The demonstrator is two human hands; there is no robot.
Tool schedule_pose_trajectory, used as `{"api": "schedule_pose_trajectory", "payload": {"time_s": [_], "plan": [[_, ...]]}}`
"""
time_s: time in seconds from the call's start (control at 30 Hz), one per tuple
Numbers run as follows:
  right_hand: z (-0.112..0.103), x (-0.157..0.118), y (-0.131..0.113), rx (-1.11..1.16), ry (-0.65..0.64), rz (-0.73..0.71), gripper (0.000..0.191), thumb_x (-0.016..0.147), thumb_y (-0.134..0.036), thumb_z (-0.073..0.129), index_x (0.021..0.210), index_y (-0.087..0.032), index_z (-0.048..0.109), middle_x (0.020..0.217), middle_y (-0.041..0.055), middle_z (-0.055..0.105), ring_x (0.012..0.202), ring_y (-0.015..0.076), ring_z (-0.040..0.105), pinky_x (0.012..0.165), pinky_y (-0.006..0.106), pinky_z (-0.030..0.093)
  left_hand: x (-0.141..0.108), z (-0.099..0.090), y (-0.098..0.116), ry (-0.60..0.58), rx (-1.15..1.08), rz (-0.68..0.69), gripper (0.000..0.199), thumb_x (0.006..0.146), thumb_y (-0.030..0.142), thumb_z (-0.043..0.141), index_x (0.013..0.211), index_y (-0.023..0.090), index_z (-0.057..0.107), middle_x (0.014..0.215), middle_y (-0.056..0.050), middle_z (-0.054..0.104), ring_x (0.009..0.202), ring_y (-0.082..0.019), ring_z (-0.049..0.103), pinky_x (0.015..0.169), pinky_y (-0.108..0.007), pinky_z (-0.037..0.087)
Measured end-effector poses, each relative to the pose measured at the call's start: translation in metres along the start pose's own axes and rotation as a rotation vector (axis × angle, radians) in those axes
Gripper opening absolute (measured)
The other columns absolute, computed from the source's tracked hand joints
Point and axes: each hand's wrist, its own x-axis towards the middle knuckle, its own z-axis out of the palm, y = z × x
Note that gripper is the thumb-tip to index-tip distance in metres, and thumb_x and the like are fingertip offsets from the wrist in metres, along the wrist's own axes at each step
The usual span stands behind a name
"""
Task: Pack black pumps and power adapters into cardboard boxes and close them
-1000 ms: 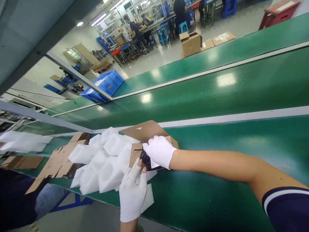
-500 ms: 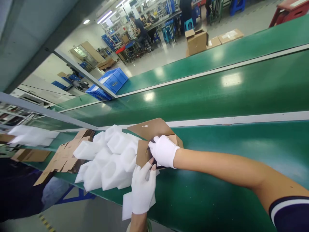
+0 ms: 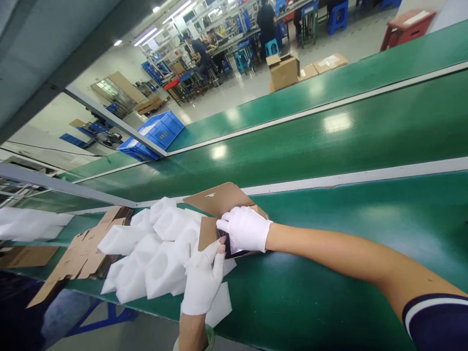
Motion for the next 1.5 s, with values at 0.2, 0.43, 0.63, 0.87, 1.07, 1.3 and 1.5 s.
{"api": "schedule_pose_trajectory", "payload": {"time_s": [0.2,0.43,0.63,0.87,1.07,1.3,1.5], "plan": [[-0.006,0.003,-0.007,-0.119,-0.115,-0.044,0.028,0.092,-0.037,0.047,0.098,-0.013,0.061,0.11,0.0111,0.053,0.089,0.0258,0.049,0.061,0.036,0.038,-0.006,-0.007,0.007,0.088,-0.038,0.038,0.025,0.091,0.023,0.05,0.113,0.02,0.062,0.107,-0.005,0.069,0.101,-0.029,0.06,0.109,-0.057,0.026],[-0.005,0.001,-0.01,-0.103,-0.092,-0.058,0.04,0.096,-0.042,0.041,0.111,-0.011,0.063,0.123,0.0153,0.049,0.097,0.0272,0.048,0.069,0.037,0.04,-0.002,0.005,-0.001,0.15,-0.669,-0.209,0.048,0.099,0.037,0.032,0.146,0.026,0.03,0.152,-0.005,0.031,0.137,-0.022,0.034,0.112,-0.036,0.037],[-0.009,-0.028,0.014,0.019,-0.147,-0.207,0.031,0.094,-0.031,0.044,0.085,-0.014,0.069,0.091,0.0112,0.063,0.1,0.0306,0.05,0.078,0.041,0.042,0.01,0.013,0.014,-0.246,-0.563,0.084,0.056,0.098,0.052,0.024,0.147,0.027,0.027,0.153,-0.006,0.029,0.141,-0.024,0.024,0.119,-0.045,0.02],[0.001,-0.101,0.043,0.651,0.417,-0.13,0.041,0.099,-0.031,0.029,0.077,-0.017,0.062,0.089,0.0054,0.066,0.092,0.0139,0.06,0.083,0.026,0.046,0.016,0.01,0.06,-0.346,-0.285,0.345,0.072,0.094,0.062,0.022,0.149,0.018,0.016,0.153,-0.012,0.027,0.141,-0.028,0.026,0.115,-0.053,0.021],[0.008,-0.116,0.035,1.028,0.697,0.325,0.024,0.094,-0.04,0.046,0.1,-0.017,0.049,0.111,0.0116,0.061,0.106,0.0182,0.06,0.091,0.033,0.05,0.021,0.013,0.073,-0.323,-0.164,0.395,0.083,0.087,0.073,0.027,0.148,0.016,0.023,0.153,-0.013,0.026,0.141,-0.038,0.019,0.11,-0.061,0.023],[-0.065,-0.085,0.06,0.872,0.785,0.295,0.037,0.094,-0.038,0.039,0.123,-0.015,0.039,0.127,0.0132,0.051,0.112,0.0171,0.054,0.1,0.035,0.043,0.027,0.012,0.077,-0.424,-0.176,0.343,0.08,0.087,0.067,0.041,0.146,0.016,0.024,0.15,-0.014,0.032,0.137,-0.035,0.031,0.112,-0.062,0.02],[-0.081,-0.092,0.039,0.988,0.286,0.107,0.032,0.093,-0.042,0.044,0.097,-0.016,0.063,0.085,0.0026,0.065,0.078,0.0158,0.059,0.076,0.029,0.047,0.018,0.014,0.077,-0.308,-0.523,0.116,0.061,0.084,0.065,0.05,0.123,0.019,0.057,0.124,-0.014,0.06,0.118,-0.037,0.053,0.103,-0.059,0.039]]}}
